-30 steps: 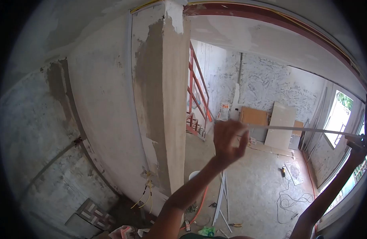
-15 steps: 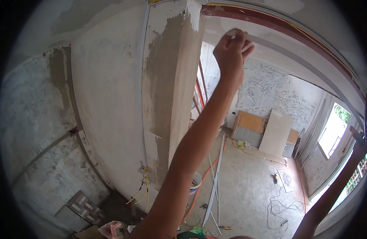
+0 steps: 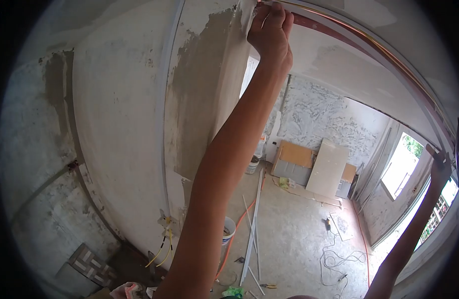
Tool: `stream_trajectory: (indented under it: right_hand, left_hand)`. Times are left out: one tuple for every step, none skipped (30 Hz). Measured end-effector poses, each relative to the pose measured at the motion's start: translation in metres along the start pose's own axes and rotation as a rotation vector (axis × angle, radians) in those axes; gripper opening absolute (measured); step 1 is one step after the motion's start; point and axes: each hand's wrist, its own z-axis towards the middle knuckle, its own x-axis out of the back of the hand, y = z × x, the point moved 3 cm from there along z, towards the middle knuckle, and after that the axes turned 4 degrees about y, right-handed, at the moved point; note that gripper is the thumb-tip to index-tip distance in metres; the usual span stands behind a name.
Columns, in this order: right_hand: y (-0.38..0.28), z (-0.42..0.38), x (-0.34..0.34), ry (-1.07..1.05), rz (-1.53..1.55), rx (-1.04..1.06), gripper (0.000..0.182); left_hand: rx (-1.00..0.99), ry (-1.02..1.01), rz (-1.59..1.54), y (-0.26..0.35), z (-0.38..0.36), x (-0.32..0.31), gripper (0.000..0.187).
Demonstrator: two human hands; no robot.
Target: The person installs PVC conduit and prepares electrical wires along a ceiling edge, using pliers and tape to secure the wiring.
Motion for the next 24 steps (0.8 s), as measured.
stream_trajectory:
  right_hand:
    - [-0.006,0.002,-0.002,0.011,-0.017,0.016,0.026]
    - [-0.013,0.004,-0.004,0.023,-0.034,0.032,0.026]
    - [-0.02,0.006,-0.006,0.034,-0.052,0.049,0.027]
    - [-0.02,0.011,-0.006,0.039,0.013,0.016,0.027]
    - [-0.02,0.016,-0.005,0.046,0.078,-0.017,0.027]
    - [-0.02,0.024,-0.005,0.046,0.227,-0.099,0.027]
    - [-0.021,0.027,-0.005,0.05,0.218,-0.123,0.027]
    - [-0.022,0.031,-0.005,0.054,0.21,-0.148,0.026]
    - [-0.045,0.024,-0.015,0.06,0.046,-0.114,0.025]
    - [-0.06,0.021,-0.021,0.061,-0.18,-0.002,0.023]
    - [-0.074,0.018,-0.025,0.086,-0.409,0.108,0.021]
    - [-0.086,0.016,-0.03,0.102,-0.7,0.299,0.019]
    - [-0.079,0.022,-0.029,0.114,-0.65,0.326,0.018]
    - [-0.073,0.028,-0.027,0.125,-0.6,0.353,0.017]
    - [-0.034,0.049,-0.015,0.125,-0.212,0.211,0.016]
    - [-0.031,0.056,-0.012,0.127,-0.123,0.211,0.015]
    - [-0.028,0.062,-0.011,0.13,-0.033,0.212,0.014]
    - [-0.052,0.055,-0.018,0.141,-0.241,0.356,0.012]
    - [-0.08,0.043,-0.028,0.152,-0.451,0.499,0.011]
    - [-0.111,0.027,-0.039,0.162,-0.663,0.639,0.011]
    - [-0.136,0.015,-0.049,0.174,-0.876,0.779,0.01]
    - [-0.142,0.014,-0.051,0.177,-0.94,0.813,0.011]
    - [-0.148,0.012,-0.054,0.181,-1.003,0.848,0.012]
    - [-0.152,0.01,-0.055,0.188,-1.066,0.884,0.014]
  left_hand:
    - [-0.086,-0.063,0.062,0.004,-0.001,-0.003,0.018]
    - [0.014,0.035,0.072,0.003,0.0,-0.001,0.018]
    - [0.116,0.132,0.081,0.007,-0.001,-0.005,0.019]
    - [0.22,0.23,0.09,0.012,-0.003,-0.009,0.02]
    - [0.205,0.231,0.098,0.02,-0.008,-0.016,0.023]
    - [0.191,0.231,0.106,0.031,-0.014,-0.024,0.026]
    - [0.178,0.23,0.114,0.035,-0.017,-0.028,0.03]
    - [0.182,0.25,0.113,0.033,-0.015,-0.026,0.032]
    - [0.186,0.27,0.113,0.029,-0.012,-0.025,0.034]
    - [0.187,0.289,0.114,0.027,-0.01,-0.023,0.037]
    - [0.188,0.283,0.105,0.026,-0.009,-0.024,0.036]
    - [0.187,0.279,0.098,0.027,-0.01,-0.025,0.036]
    - [0.185,0.275,0.091,0.029,-0.011,-0.025,0.036]
    - [0.188,0.263,0.077,0.031,-0.012,-0.026,0.036]
    - [0.19,0.25,0.062,0.035,-0.014,-0.026,0.036]
    - [0.193,0.237,0.046,0.036,-0.015,-0.027,0.036]
    - [0.203,0.289,0.047,0.028,-0.011,-0.025,0.032]
    - [0.207,0.298,0.027,0.026,-0.01,-0.026,0.03]
    - [0.212,0.306,0.006,0.025,-0.011,-0.026,0.029]
    - [0.217,0.315,-0.015,0.026,-0.011,-0.025,0.027]
    - [0.228,0.322,0.02,0.031,-0.012,-0.026,0.023]
    - [0.239,0.329,0.054,0.037,-0.015,-0.029,0.02]
    - [0.249,0.335,0.087,0.043,-0.016,-0.031,0.017]
    - [0.224,0.342,0.079,0.044,-0.015,-0.031,0.017]
